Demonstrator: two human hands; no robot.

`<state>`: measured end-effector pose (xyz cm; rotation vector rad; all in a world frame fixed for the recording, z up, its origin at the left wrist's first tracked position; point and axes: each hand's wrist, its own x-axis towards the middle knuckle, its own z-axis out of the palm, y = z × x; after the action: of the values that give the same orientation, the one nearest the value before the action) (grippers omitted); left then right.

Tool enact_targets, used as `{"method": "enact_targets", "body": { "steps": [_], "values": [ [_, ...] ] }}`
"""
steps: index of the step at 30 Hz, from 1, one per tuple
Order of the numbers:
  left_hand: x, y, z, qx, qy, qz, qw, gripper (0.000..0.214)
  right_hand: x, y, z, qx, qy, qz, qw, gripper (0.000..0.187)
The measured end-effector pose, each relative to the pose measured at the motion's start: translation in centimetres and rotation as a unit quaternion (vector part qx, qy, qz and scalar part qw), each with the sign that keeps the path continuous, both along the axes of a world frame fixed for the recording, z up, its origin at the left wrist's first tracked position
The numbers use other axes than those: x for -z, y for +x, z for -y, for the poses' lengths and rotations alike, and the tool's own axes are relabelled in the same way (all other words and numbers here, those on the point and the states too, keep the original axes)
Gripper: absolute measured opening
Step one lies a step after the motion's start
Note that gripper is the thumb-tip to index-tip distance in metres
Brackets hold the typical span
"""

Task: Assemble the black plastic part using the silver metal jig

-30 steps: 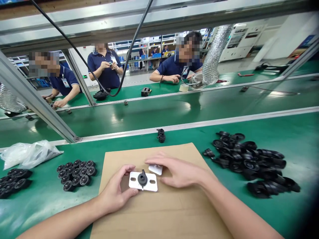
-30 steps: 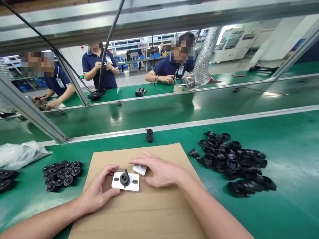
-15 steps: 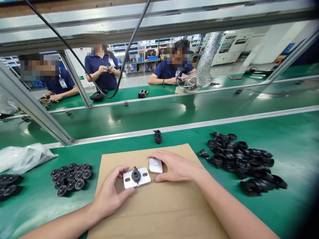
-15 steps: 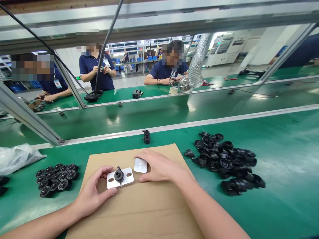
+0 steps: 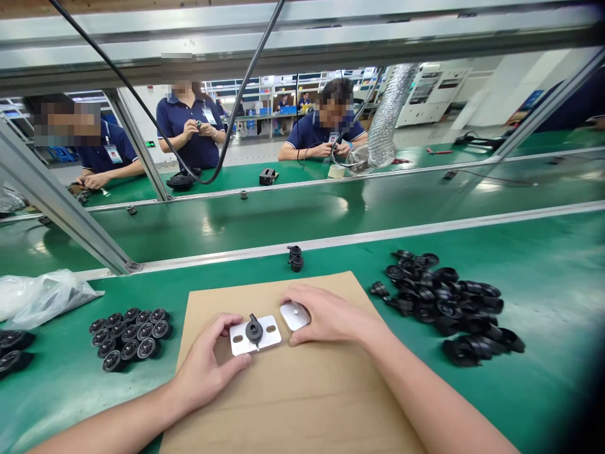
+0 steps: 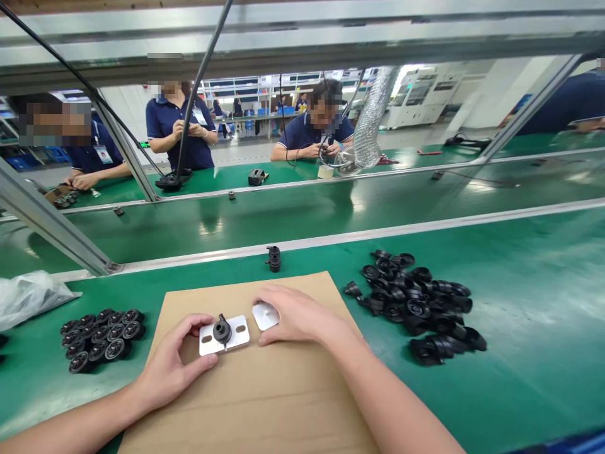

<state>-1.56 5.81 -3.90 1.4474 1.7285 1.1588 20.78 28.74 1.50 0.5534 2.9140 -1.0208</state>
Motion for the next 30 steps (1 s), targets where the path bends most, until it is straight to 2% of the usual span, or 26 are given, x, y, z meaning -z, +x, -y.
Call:
{"method": "enact_targets", "body": {
  "steps": [2,3,7,11,14,17,20,26,30],
  "values": [
    [-0.1,0.0,0.0,0.001,-0.001,0.000,1.000,0.045,0.0,0.3,-0.3,0.016,0.002,0.005,1.000,0.078],
    [-0.1,0.0,0.0,0.001,-0.003,-0.001,1.000,0.045,0.0,0.5,-0.5,0.014,-0.006,0.007,1.000,0.078],
    [-0.1,0.0,-0.1,0.000,-0.004,-0.001,1.000,0.047,-0.4,0.8,-0.6,0.009,-0.001,0.000,1.000,0.049],
    [0.3,0.0,-0.1,0.010,0.010,0.008,1.000,0.050,-0.9,-0.3,1.2,0.020,-0.015,-0.125,0.992,0.040],
    [0.6,0.2,-0.2,0.010,0.012,0.032,0.999,0.059,-1.3,-1.4,3.6,-0.018,-0.050,-0.203,0.978,0.044],
    [0.2,0.6,-0.5,0.022,0.013,0.071,0.997,0.064,-1.7,-1.9,5.6,-0.071,-0.038,-0.180,0.980,0.050],
    [-0.4,1.0,-0.8,0.039,0.024,0.102,0.994,0.067,-1.7,-2.0,6.4,-0.102,-0.013,-0.152,0.983,0.060],
    [-0.2,1.2,-1.2,0.056,0.057,0.126,0.989,0.066,-2.1,-2.0,6.4,-0.113,-0.012,-0.113,0.987,0.071],
    [0.6,1.0,-1.5,0.068,0.065,0.145,0.985,0.065,-2.5,-1.8,6.2,-0.107,-0.014,-0.094,0.990,0.070]
  ]
}}
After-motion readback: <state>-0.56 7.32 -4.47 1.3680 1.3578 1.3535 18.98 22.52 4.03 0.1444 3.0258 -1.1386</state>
